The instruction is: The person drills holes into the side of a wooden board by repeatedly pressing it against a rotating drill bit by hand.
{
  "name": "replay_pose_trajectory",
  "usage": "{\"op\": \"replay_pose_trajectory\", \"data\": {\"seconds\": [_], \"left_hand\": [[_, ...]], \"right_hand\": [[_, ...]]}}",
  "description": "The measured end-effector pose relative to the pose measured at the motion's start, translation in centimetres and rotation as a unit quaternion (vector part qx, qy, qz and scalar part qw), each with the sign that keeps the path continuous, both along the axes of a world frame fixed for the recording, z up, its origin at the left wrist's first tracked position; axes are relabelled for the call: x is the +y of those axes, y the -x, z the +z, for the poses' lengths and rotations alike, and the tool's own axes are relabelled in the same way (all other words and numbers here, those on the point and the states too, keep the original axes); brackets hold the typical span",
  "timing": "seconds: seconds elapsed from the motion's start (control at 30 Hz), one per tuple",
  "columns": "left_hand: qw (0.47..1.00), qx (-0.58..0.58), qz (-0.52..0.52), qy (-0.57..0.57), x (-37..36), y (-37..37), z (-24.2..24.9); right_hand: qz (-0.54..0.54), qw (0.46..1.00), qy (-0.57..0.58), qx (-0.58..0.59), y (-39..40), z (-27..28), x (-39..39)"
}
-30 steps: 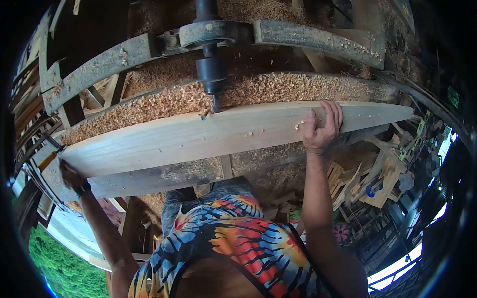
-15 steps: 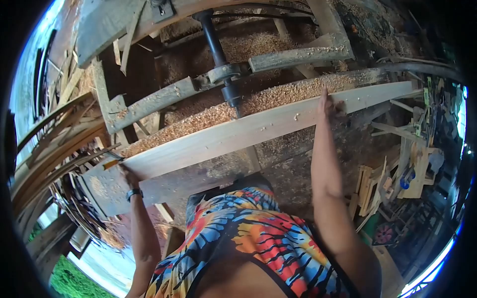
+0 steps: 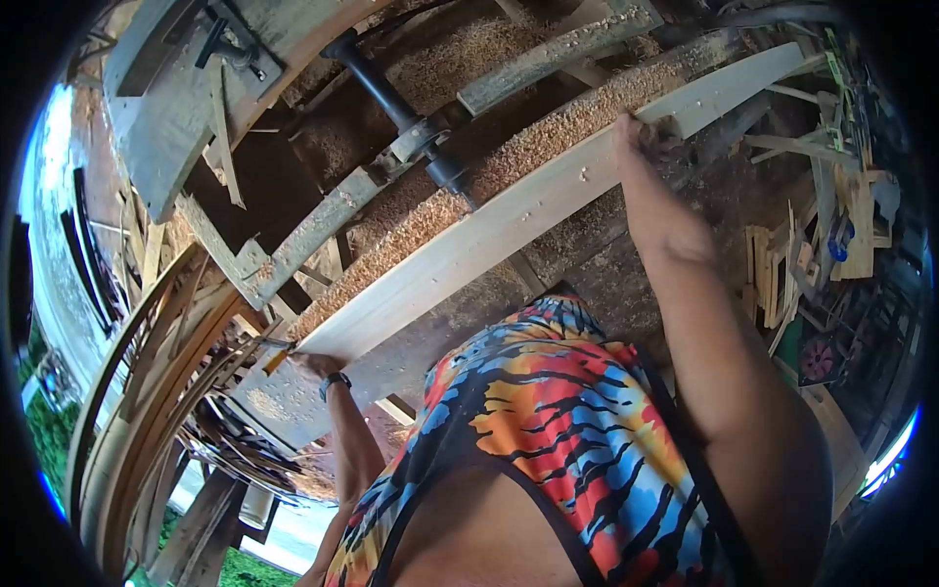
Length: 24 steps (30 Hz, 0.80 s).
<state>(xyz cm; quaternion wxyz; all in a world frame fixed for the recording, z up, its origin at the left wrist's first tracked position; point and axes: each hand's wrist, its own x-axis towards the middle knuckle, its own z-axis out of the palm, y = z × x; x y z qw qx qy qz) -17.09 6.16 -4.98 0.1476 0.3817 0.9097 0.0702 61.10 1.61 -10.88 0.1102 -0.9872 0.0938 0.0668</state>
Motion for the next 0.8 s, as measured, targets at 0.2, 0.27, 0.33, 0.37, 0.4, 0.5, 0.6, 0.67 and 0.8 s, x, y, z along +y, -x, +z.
{"op": "replay_pose_trajectory", "data": {"seconds": [0.2,0.27,0.33,0.37,0.4,0.5,0.6,0.67,0.8], "left_hand": [[0.995,0.049,-0.027,-0.088,-0.8,-0.6,-0.9],[0.998,0.036,-0.015,-0.05,-1.2,0.7,-1.7],[1.0,0.008,0.012,0.007,-1.4,1.6,-2.4],[0.999,-0.001,0.02,0.031,-1.7,1.9,-2.7],[0.999,-0.002,0.022,0.043,-1.9,0.5,-2.2],[0.998,-0.015,0.014,0.058,-3.0,-0.4,-2.2],[1.0,-0.023,-0.01,0.012,-3.5,-0.4,-2.7],[1.0,-0.02,-0.016,-0.005,-3.7,-0.1,-3.2],[0.998,-0.018,-0.017,-0.055,-3.9,1.5,-5.1]], "right_hand": [[0.05,0.996,0.046,-0.053,2.6,3.2,0.6],[0.051,0.997,0.045,-0.048,2.6,3.6,0.6],[0.048,0.997,0.041,-0.042,2.2,3.8,0.6],[0.048,0.998,0.029,-0.035,1.4,3.5,-0.1],[0.051,0.998,0.016,-0.029,0.0,3.1,-0.6],[0.026,0.999,0.01,-0.021,-1.6,2.9,0.5],[0.021,0.999,0.023,-0.039,-1.3,3.0,0.6],[0.03,0.998,0.022,-0.043,-1.2,3.1,0.3],[0.038,0.998,0.03,-0.036,-0.6,3.3,0.8]]}}
